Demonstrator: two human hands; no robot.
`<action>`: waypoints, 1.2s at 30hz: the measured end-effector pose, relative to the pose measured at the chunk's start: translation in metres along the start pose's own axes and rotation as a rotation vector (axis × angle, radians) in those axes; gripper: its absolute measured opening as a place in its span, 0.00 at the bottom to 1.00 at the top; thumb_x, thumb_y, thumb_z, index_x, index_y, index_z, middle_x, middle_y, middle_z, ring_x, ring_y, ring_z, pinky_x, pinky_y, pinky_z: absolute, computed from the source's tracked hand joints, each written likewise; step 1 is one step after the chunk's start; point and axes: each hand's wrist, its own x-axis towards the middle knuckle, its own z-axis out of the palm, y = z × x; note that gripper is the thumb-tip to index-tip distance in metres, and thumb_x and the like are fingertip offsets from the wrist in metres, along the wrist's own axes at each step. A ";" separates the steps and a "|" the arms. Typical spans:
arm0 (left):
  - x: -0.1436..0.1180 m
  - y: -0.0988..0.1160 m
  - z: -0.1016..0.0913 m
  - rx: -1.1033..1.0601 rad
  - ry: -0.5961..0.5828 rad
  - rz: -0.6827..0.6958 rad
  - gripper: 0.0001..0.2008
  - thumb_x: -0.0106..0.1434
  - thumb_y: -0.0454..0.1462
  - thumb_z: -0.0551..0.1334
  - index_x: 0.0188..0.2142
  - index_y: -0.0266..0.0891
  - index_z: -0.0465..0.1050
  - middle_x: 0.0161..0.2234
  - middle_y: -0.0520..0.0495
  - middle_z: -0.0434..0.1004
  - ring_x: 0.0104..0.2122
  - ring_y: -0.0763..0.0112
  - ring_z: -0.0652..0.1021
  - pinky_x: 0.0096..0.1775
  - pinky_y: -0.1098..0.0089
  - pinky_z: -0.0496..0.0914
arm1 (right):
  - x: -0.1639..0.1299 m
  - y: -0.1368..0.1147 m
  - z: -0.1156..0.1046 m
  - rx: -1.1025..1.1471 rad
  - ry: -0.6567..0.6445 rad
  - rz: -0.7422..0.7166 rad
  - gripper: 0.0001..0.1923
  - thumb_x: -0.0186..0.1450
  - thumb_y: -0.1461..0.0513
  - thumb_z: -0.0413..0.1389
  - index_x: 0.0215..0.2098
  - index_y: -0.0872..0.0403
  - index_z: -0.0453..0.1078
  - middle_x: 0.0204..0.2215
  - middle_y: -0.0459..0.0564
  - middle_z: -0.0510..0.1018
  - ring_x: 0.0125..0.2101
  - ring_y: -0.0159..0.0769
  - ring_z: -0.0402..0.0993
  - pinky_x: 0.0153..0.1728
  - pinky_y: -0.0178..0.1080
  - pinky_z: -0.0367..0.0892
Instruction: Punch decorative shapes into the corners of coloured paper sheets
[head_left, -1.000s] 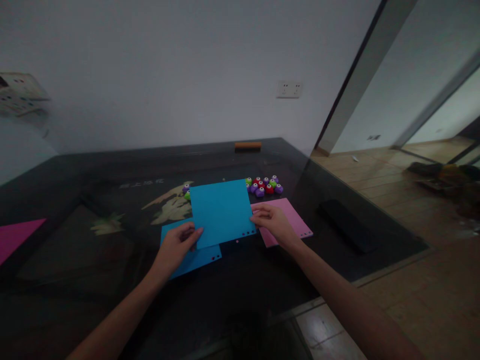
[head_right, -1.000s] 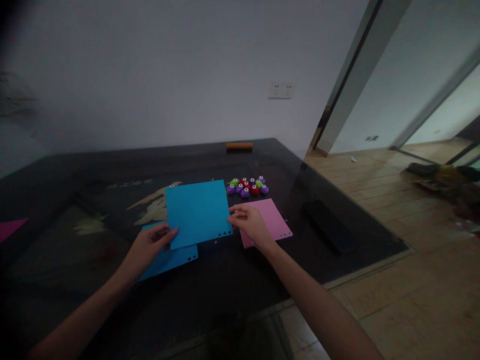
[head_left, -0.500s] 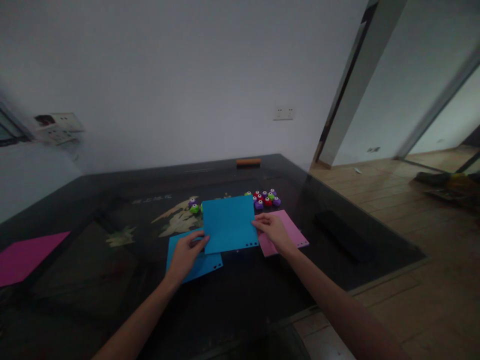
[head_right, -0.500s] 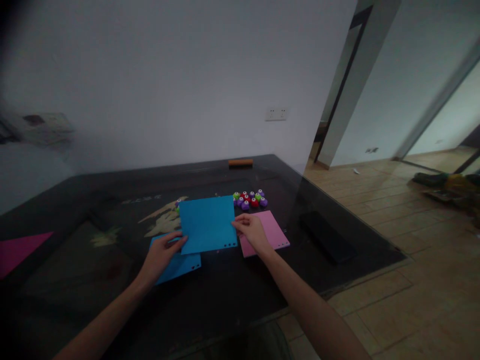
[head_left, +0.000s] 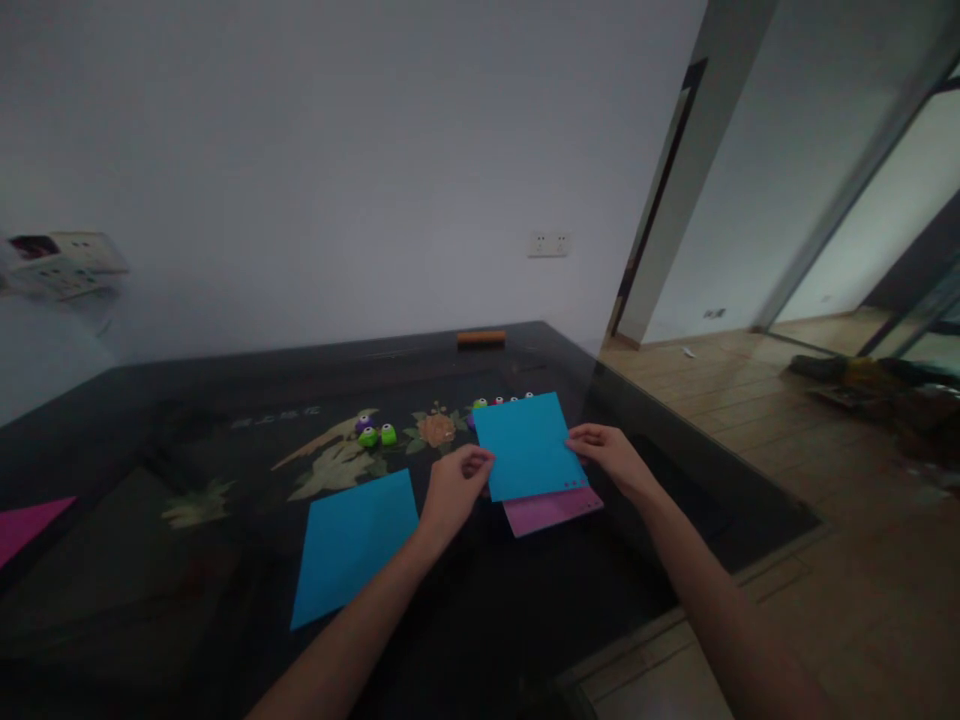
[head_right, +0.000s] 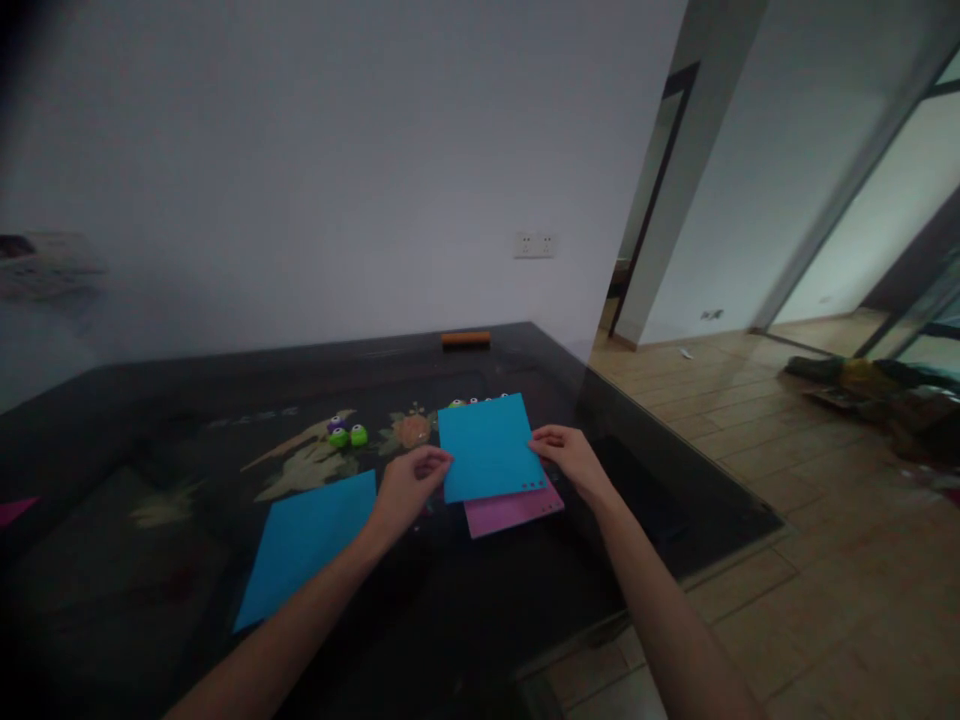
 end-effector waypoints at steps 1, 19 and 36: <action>0.000 -0.002 0.007 -0.004 -0.028 -0.018 0.07 0.57 0.37 0.58 0.33 0.37 0.72 0.26 0.49 0.75 0.26 0.68 0.77 0.27 0.69 0.72 | -0.002 0.002 -0.007 -0.013 -0.004 0.026 0.18 0.43 0.55 0.66 0.28 0.57 0.72 0.19 0.44 0.73 0.20 0.30 0.66 0.24 0.35 0.62; -0.013 -0.014 0.020 0.538 -0.187 0.092 0.12 0.62 0.37 0.54 0.42 0.40 0.72 0.31 0.48 0.72 0.32 0.64 0.74 0.33 0.65 0.67 | 0.002 0.027 -0.025 -0.148 -0.100 0.243 0.18 0.47 0.58 0.65 0.34 0.58 0.74 0.16 0.43 0.71 0.17 0.27 0.61 0.18 0.33 0.54; -0.031 -0.027 0.030 0.762 -0.320 0.146 0.24 0.63 0.41 0.57 0.58 0.38 0.61 0.63 0.34 0.54 0.62 0.52 0.55 0.58 0.51 0.58 | 0.001 0.026 -0.025 -0.280 -0.060 0.186 0.16 0.51 0.58 0.63 0.36 0.57 0.73 0.15 0.44 0.70 0.17 0.29 0.64 0.17 0.33 0.57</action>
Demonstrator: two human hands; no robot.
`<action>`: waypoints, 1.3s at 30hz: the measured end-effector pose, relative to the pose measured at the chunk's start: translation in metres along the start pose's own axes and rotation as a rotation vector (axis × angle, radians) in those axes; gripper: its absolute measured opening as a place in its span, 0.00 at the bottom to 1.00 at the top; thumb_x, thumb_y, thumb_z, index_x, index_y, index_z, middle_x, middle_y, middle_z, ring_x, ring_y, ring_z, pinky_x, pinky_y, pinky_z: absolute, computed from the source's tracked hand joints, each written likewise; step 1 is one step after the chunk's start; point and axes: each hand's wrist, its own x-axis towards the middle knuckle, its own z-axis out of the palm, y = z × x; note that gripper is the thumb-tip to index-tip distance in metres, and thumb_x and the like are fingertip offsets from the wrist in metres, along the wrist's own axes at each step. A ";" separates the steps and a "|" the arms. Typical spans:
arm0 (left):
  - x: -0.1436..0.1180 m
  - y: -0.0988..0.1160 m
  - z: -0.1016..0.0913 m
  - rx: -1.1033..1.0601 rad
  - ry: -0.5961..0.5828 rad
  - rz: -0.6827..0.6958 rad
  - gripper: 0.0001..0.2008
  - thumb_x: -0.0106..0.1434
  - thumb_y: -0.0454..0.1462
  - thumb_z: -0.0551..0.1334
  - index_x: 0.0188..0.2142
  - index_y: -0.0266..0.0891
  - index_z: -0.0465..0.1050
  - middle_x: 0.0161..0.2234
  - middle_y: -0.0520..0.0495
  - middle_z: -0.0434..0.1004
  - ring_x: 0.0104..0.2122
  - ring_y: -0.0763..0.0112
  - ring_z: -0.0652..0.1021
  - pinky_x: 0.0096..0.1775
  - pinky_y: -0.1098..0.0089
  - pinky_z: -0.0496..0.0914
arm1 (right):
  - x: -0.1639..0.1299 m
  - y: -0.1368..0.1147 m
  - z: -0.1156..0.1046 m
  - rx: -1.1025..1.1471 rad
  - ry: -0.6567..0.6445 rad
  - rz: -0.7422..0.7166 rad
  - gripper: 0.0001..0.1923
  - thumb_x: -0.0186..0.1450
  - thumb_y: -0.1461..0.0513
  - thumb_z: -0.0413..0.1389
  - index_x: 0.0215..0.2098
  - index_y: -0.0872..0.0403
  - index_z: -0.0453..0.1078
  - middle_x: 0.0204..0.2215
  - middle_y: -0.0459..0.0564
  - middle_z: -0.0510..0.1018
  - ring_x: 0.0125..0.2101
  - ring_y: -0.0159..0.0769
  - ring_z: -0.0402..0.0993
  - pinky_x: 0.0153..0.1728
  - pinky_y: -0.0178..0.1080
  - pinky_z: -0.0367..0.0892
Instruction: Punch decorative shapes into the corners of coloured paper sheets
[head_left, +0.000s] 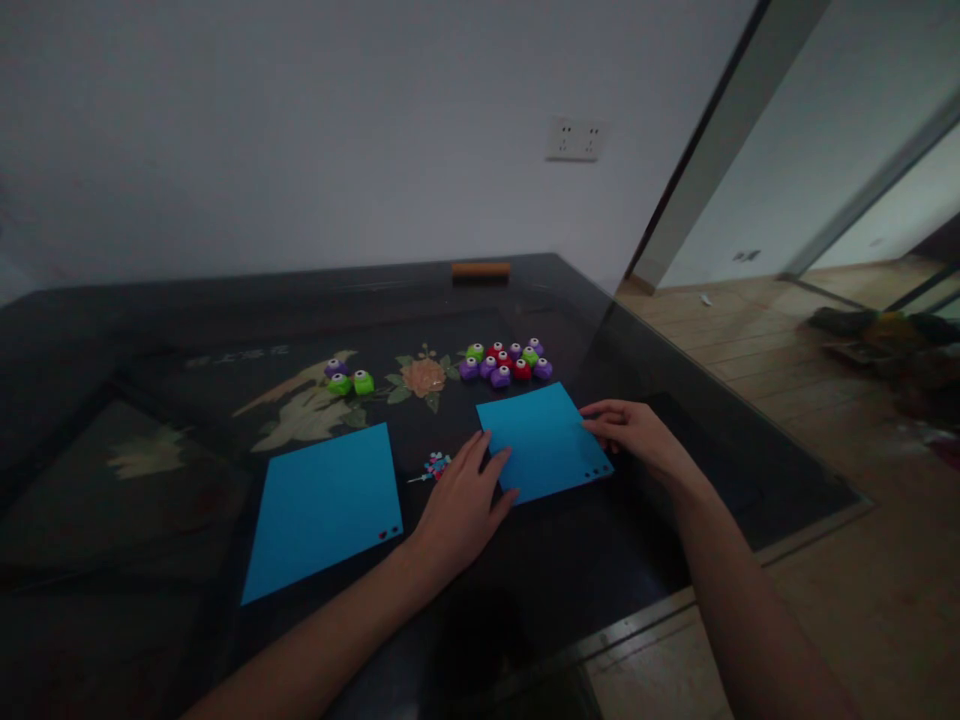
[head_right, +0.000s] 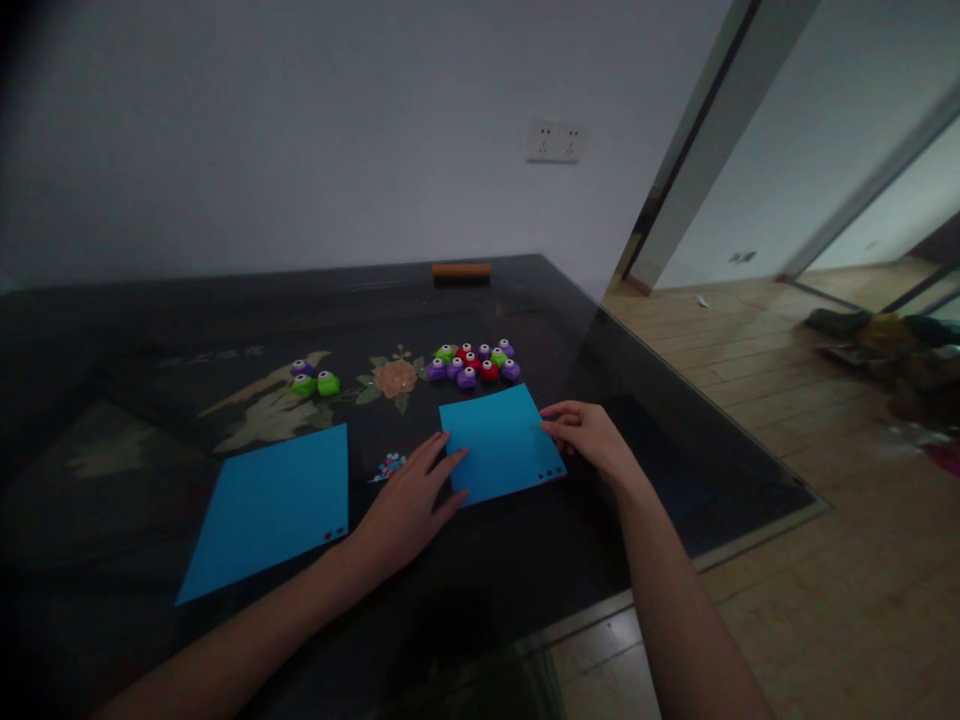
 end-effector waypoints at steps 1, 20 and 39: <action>0.000 0.000 0.000 0.000 -0.003 0.001 0.24 0.63 0.41 0.57 0.58 0.38 0.61 0.63 0.33 0.53 0.62 0.51 0.55 0.58 0.51 0.58 | 0.000 -0.001 0.000 -0.013 0.027 -0.013 0.16 0.52 0.58 0.62 0.37 0.57 0.73 0.16 0.44 0.71 0.18 0.30 0.66 0.17 0.33 0.57; 0.004 -0.003 0.004 0.052 -0.013 0.044 0.24 0.64 0.43 0.54 0.59 0.39 0.60 0.64 0.35 0.51 0.63 0.54 0.53 0.60 0.54 0.54 | 0.004 -0.001 0.008 0.023 0.135 -0.074 0.15 0.56 0.64 0.58 0.43 0.57 0.69 0.31 0.53 0.79 0.29 0.35 0.75 0.26 0.36 0.71; 0.005 -0.006 -0.001 0.019 0.100 0.073 0.22 0.64 0.42 0.56 0.56 0.41 0.62 0.62 0.38 0.55 0.61 0.54 0.58 0.57 0.53 0.60 | 0.008 0.004 0.007 0.030 0.192 -0.127 0.06 0.57 0.62 0.57 0.33 0.57 0.70 0.27 0.51 0.78 0.25 0.32 0.73 0.23 0.33 0.68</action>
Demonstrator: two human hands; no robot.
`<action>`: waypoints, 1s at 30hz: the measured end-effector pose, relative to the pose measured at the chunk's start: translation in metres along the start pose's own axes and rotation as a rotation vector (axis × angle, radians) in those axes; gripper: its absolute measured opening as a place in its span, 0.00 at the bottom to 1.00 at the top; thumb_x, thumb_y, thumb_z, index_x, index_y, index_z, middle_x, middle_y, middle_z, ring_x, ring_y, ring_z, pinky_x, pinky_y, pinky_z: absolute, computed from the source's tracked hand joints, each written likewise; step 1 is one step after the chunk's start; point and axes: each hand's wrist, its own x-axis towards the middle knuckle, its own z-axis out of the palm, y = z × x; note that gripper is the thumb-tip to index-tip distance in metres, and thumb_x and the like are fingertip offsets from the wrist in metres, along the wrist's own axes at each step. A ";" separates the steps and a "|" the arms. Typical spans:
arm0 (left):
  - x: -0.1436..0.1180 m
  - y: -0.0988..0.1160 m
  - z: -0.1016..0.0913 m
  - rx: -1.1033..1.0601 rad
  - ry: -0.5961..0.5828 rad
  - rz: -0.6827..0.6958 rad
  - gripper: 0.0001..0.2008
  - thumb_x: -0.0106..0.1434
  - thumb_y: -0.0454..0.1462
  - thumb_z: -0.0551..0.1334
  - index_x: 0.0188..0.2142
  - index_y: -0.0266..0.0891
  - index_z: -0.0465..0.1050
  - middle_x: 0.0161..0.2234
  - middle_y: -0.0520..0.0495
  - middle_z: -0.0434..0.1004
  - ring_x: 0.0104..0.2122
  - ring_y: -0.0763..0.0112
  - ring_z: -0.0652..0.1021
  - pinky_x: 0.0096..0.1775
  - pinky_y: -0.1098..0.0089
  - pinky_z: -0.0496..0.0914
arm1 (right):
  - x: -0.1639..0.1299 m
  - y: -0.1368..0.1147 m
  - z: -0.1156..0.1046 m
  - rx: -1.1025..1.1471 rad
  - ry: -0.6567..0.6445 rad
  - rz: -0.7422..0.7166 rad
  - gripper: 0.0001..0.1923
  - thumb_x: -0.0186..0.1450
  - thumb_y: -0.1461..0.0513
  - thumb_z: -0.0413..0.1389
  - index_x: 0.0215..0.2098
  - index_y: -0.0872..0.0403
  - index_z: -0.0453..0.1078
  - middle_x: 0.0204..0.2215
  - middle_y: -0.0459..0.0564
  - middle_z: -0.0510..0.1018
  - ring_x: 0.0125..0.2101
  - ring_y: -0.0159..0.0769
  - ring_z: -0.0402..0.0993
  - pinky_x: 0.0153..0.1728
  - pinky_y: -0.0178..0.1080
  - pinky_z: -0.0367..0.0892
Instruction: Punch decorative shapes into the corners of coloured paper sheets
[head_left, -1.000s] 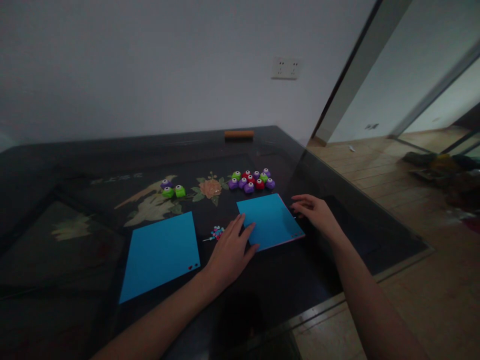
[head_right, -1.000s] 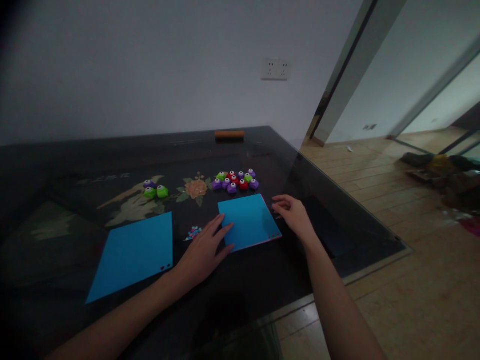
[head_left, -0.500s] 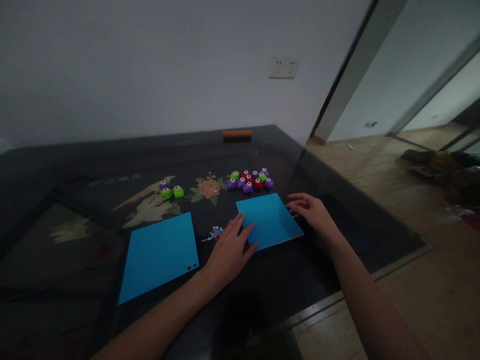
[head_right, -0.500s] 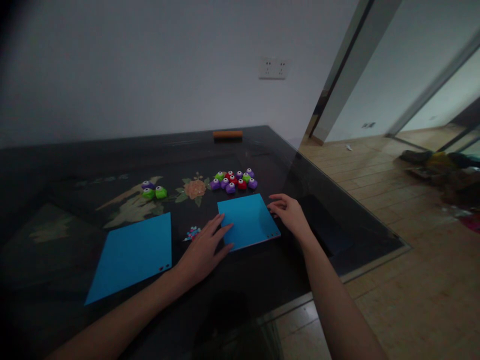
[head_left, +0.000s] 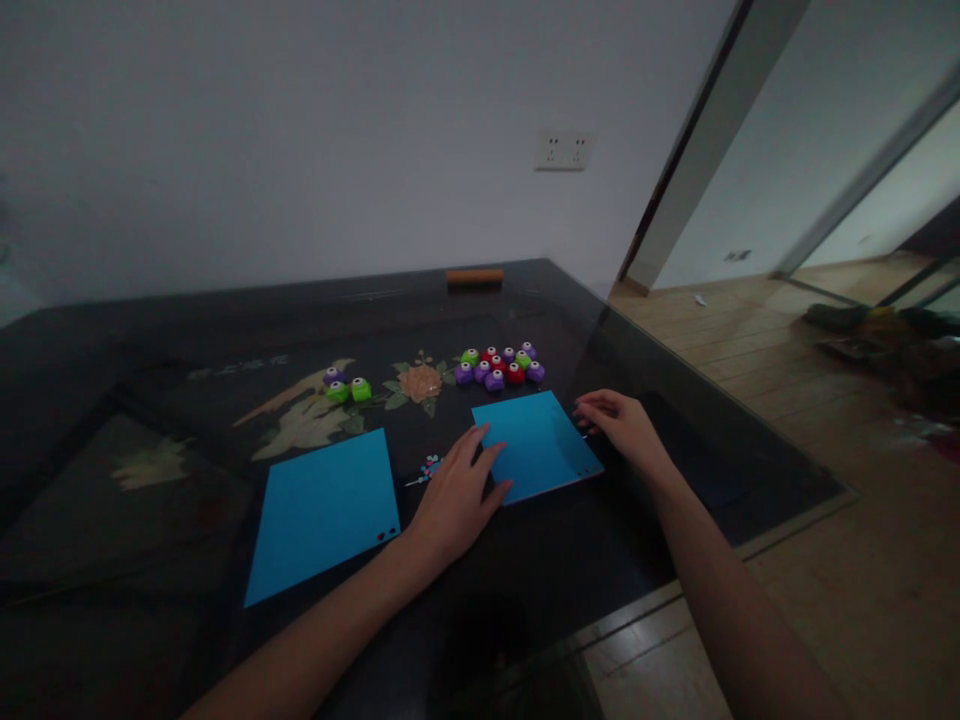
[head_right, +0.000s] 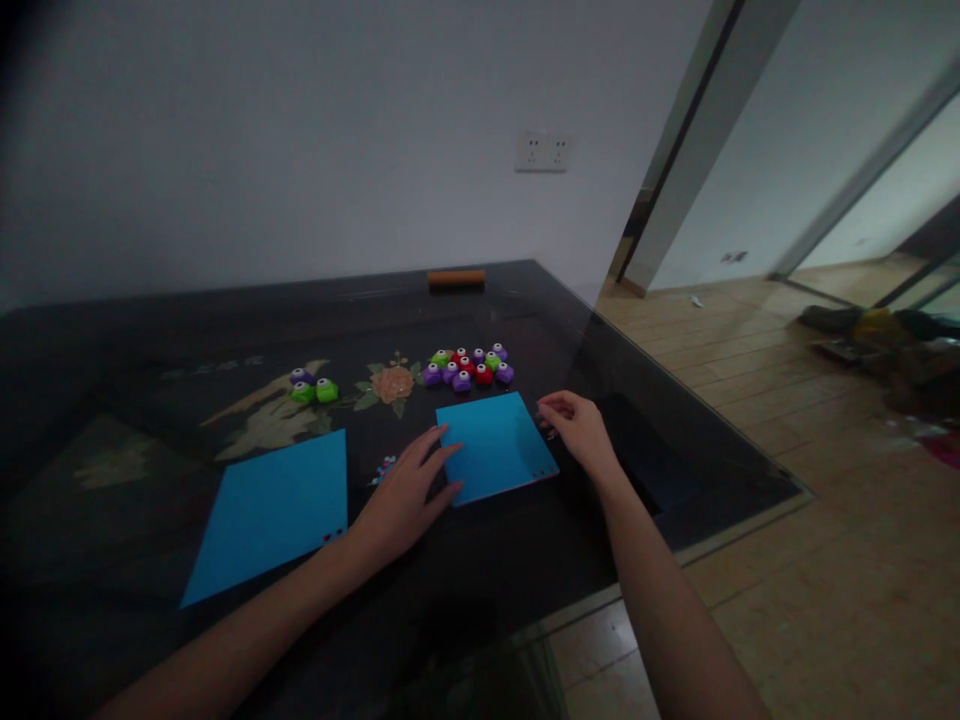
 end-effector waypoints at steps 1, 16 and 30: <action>0.000 0.000 -0.002 0.009 0.009 0.005 0.22 0.64 0.41 0.56 0.56 0.41 0.62 0.62 0.38 0.57 0.60 0.55 0.60 0.57 0.53 0.61 | 0.001 0.001 0.000 0.009 0.006 -0.006 0.06 0.58 0.62 0.56 0.32 0.57 0.70 0.27 0.51 0.77 0.24 0.31 0.73 0.23 0.33 0.68; -0.036 -0.068 -0.076 0.022 0.263 -0.134 0.17 0.64 0.41 0.51 0.51 0.41 0.66 0.50 0.44 0.72 0.51 0.59 0.71 0.53 0.54 0.64 | 0.012 0.017 -0.001 0.053 0.050 -0.033 0.11 0.58 0.57 0.53 0.29 0.57 0.71 0.23 0.49 0.75 0.21 0.30 0.70 0.20 0.32 0.65; -0.097 -0.165 -0.113 0.076 0.268 -0.309 0.13 0.62 0.38 0.52 0.42 0.40 0.71 0.43 0.44 0.75 0.45 0.62 0.74 0.49 0.61 0.67 | 0.012 0.014 -0.002 0.057 0.192 -0.007 0.13 0.48 0.54 0.61 0.24 0.55 0.68 0.20 0.52 0.76 0.19 0.35 0.72 0.16 0.34 0.66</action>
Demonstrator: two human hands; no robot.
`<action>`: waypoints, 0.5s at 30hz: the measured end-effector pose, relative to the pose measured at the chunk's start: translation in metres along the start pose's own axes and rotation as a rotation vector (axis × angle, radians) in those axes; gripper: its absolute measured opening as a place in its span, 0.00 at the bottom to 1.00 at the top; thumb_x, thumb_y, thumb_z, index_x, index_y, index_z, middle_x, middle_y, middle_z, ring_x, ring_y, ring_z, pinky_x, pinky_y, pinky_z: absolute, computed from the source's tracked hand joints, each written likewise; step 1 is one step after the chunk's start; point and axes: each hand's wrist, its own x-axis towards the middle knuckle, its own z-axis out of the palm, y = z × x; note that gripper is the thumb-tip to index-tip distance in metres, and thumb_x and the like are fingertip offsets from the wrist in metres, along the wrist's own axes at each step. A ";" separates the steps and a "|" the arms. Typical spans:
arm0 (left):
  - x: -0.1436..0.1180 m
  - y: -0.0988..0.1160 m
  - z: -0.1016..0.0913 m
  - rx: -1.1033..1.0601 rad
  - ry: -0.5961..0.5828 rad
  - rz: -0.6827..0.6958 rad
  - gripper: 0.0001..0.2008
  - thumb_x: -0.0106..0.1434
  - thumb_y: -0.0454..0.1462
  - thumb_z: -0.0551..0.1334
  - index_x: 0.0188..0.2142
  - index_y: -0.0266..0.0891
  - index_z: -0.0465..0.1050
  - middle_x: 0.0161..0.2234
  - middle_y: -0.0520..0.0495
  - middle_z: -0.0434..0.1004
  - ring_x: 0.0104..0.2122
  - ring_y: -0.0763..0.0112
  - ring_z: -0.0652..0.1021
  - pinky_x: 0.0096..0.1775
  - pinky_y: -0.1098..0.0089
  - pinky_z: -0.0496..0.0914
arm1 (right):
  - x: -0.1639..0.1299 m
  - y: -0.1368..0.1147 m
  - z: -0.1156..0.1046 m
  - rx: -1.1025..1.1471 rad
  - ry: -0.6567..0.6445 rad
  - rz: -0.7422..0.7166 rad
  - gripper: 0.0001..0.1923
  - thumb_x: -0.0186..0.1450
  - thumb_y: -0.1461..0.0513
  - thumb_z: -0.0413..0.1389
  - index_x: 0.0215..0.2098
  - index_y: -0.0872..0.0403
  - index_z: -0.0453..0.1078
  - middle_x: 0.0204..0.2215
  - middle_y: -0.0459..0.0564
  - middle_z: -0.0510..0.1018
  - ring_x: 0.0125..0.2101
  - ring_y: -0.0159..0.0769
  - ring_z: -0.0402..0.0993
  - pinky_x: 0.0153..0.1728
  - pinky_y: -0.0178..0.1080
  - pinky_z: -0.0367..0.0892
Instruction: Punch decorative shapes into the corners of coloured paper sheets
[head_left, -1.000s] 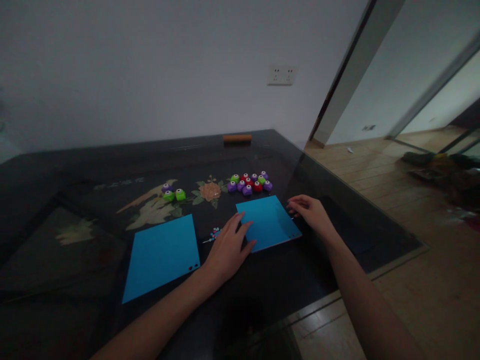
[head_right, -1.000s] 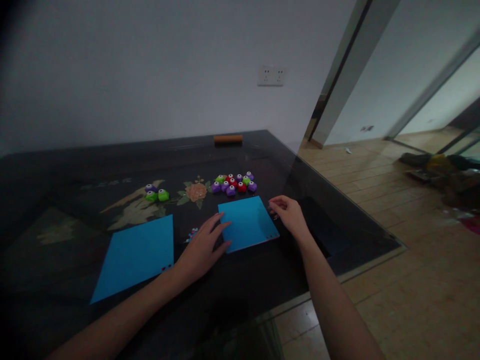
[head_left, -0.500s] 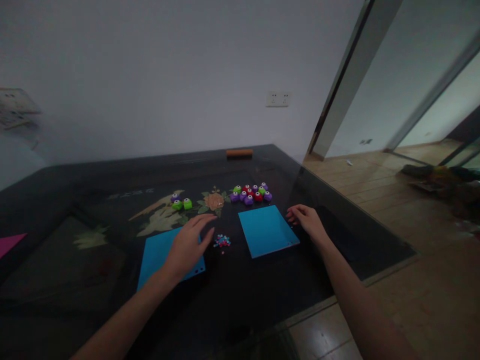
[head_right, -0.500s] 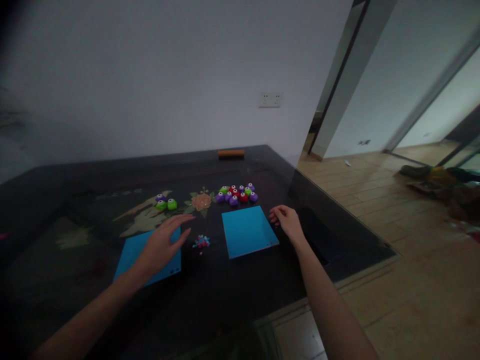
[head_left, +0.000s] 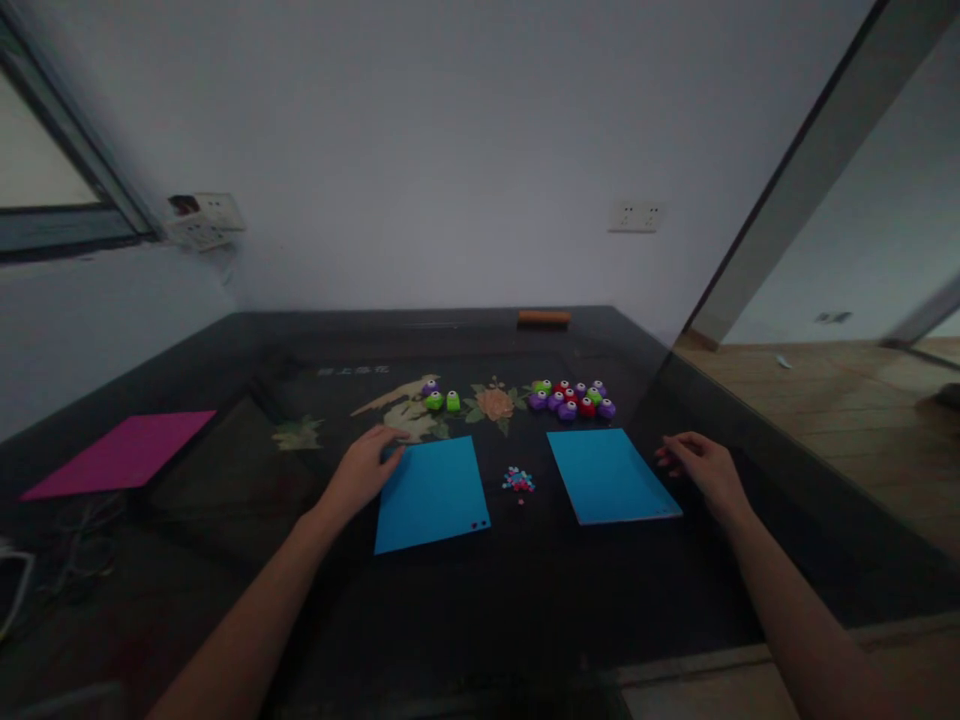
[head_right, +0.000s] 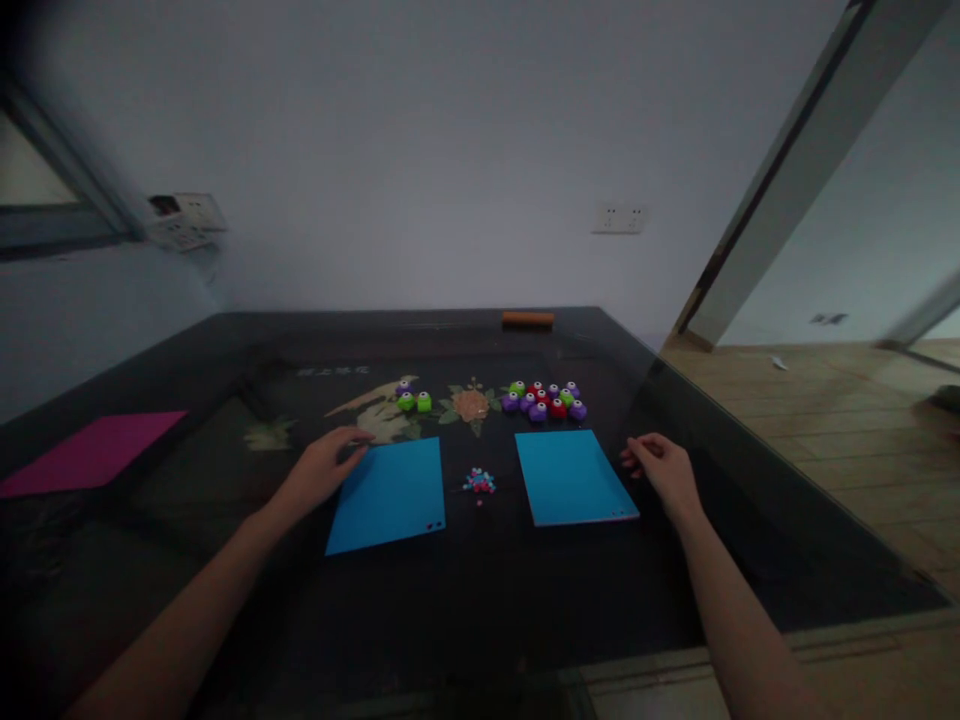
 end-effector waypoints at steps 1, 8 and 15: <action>0.000 0.000 0.000 0.000 -0.011 0.008 0.13 0.62 0.38 0.52 0.42 0.40 0.71 0.43 0.44 0.75 0.46 0.62 0.74 0.50 0.60 0.67 | -0.001 -0.002 0.001 0.014 0.014 0.004 0.12 0.48 0.55 0.61 0.24 0.55 0.68 0.20 0.52 0.76 0.19 0.35 0.72 0.17 0.35 0.66; -0.001 -0.003 0.001 -0.007 -0.035 0.024 0.13 0.62 0.36 0.54 0.43 0.38 0.72 0.44 0.43 0.73 0.47 0.61 0.72 0.50 0.58 0.66 | -0.010 -0.034 0.022 0.020 0.000 -0.070 0.06 0.52 0.60 0.56 0.22 0.54 0.65 0.19 0.47 0.73 0.19 0.31 0.69 0.22 0.34 0.67; -0.002 -0.001 0.004 0.006 -0.066 -0.001 0.13 0.61 0.36 0.55 0.44 0.39 0.71 0.44 0.43 0.74 0.46 0.60 0.72 0.49 0.57 0.66 | -0.028 -0.079 0.105 0.014 -0.350 -0.191 0.09 0.55 0.58 0.54 0.24 0.53 0.61 0.17 0.43 0.71 0.17 0.28 0.67 0.20 0.32 0.64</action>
